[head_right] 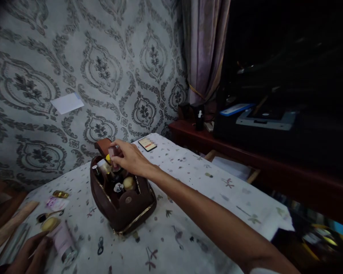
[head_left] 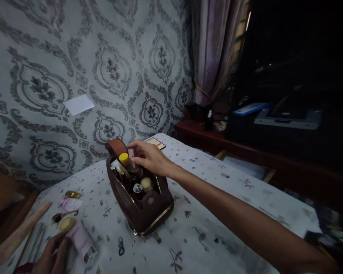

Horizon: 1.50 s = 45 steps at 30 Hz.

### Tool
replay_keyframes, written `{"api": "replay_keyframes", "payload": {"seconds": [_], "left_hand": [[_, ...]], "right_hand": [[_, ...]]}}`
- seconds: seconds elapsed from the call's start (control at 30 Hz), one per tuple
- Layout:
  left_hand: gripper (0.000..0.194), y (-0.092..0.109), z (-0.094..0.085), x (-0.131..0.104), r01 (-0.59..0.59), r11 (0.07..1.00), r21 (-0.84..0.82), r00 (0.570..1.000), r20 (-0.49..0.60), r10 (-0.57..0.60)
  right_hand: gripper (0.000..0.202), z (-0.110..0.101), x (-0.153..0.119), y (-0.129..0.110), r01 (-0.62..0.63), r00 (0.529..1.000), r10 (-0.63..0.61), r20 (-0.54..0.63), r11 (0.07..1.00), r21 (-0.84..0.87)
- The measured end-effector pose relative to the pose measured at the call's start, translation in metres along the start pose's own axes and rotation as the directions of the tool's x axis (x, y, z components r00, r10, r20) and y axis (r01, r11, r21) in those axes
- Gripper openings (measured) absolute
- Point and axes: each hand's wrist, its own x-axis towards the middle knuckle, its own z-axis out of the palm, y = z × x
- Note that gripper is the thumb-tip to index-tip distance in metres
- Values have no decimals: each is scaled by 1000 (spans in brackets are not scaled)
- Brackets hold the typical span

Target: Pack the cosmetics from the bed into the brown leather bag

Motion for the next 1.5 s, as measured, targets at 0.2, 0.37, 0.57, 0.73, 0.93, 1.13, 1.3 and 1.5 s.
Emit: {"api": "replay_keyframes", "payload": {"seconds": [0.2,0.37,0.57,0.73,0.93,1.13,1.3,1.5], "left_hand": [[53,1,-1,2,-55,996,69,998,-19,57],[51,-3,1,3,-76,994,74,997,-21,78],[51,-5,1,3,-89,993,72,996,11,89],[50,-5,0,1,-109,990,86,994,5,109],[45,-8,0,0,-118,990,78,993,17,117],[44,-18,1,1,-152,985,79,988,32,150],[43,-24,5,0,-119,991,69,993,27,117],[47,-14,3,0,-92,996,19,995,24,92]], "right_hand": [[36,0,-4,5,-6,1000,3,-29,997,-78],[38,0,-1,9,6,999,-10,-33,992,-128],[39,-3,5,5,1,999,-11,-33,959,-282],[41,-4,10,6,-3,1000,0,-7,905,-425],[39,-4,22,10,52,996,5,91,792,-608],[30,-2,35,12,128,980,46,193,597,-792],[27,-2,43,9,142,977,78,199,459,-877],[31,-1,41,4,78,981,132,146,421,-904]]}}
